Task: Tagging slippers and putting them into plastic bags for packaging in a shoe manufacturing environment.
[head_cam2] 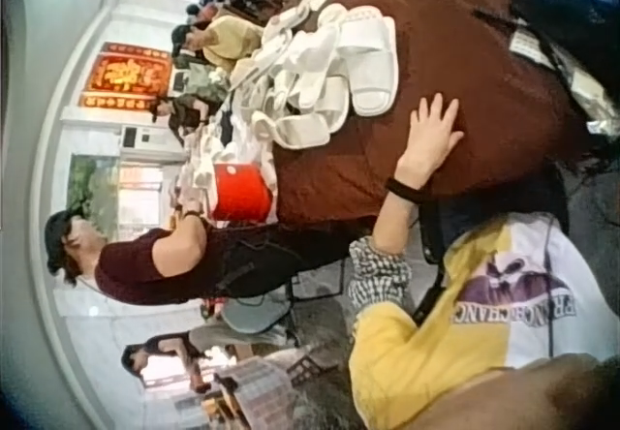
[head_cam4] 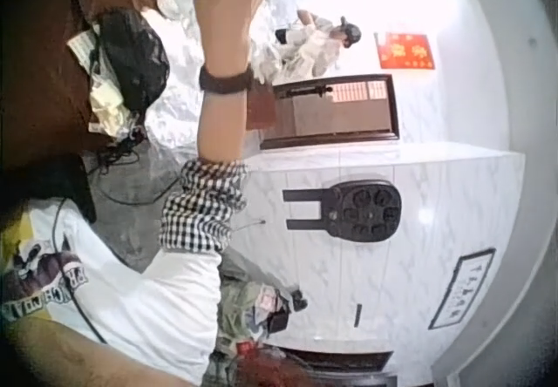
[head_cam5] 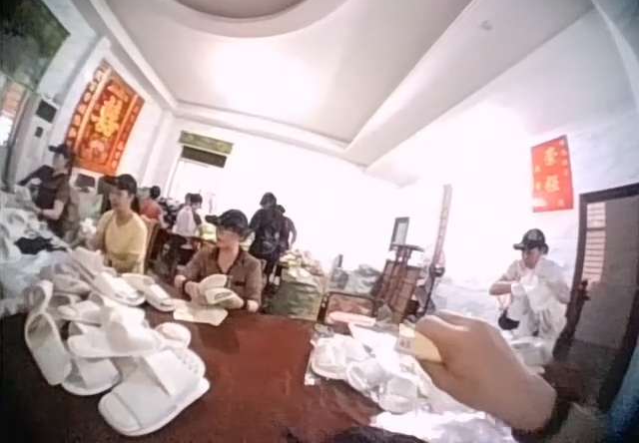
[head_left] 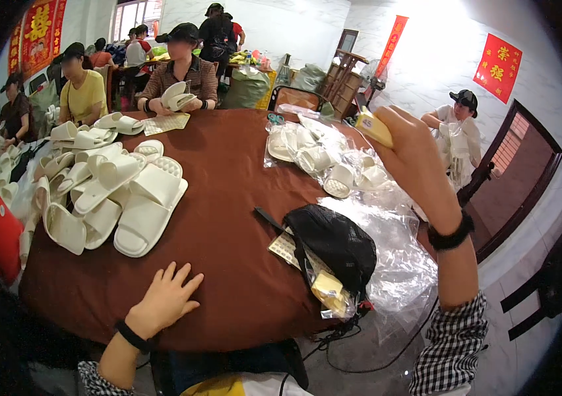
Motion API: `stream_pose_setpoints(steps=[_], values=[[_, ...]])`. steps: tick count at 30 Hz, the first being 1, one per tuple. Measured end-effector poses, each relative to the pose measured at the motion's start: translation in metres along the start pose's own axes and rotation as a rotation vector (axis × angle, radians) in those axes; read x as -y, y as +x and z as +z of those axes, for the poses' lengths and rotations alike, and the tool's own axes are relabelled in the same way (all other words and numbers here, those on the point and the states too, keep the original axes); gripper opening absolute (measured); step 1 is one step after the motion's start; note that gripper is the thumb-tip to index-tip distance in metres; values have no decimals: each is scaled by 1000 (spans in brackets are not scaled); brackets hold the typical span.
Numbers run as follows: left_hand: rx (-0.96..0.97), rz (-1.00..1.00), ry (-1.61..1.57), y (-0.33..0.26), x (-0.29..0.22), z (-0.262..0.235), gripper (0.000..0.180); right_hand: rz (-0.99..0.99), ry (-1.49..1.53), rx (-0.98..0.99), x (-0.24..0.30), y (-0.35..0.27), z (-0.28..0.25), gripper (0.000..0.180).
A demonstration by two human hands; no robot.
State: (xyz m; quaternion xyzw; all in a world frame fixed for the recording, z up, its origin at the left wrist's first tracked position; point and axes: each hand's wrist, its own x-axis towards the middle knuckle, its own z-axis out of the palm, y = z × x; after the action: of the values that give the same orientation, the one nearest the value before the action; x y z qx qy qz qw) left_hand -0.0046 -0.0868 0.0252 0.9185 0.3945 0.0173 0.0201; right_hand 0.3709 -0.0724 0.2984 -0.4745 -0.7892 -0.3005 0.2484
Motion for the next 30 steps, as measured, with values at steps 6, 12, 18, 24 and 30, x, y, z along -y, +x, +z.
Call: stream_pose_setpoints(steps=[6, 12, 18, 24, 30], values=[[-67, -21, -14, 0, -2, 8, 64, 63, -6, 376, -74, 6, 157, 9], [-149, 19, -34, 6, -5, 11, 63, 86, -249, 564, -155, -94, 338, 26], [-82, -119, -96, -6, -12, 3, 70, 541, -59, 866, -131, -99, 380, 28], [-69, -130, -130, -1, -14, -3, 69, 630, -72, 592, -139, -94, 376, 18], [-95, -121, -114, 0, -14, 1, 70, 547, 65, 354, -144, -46, 341, 18]])
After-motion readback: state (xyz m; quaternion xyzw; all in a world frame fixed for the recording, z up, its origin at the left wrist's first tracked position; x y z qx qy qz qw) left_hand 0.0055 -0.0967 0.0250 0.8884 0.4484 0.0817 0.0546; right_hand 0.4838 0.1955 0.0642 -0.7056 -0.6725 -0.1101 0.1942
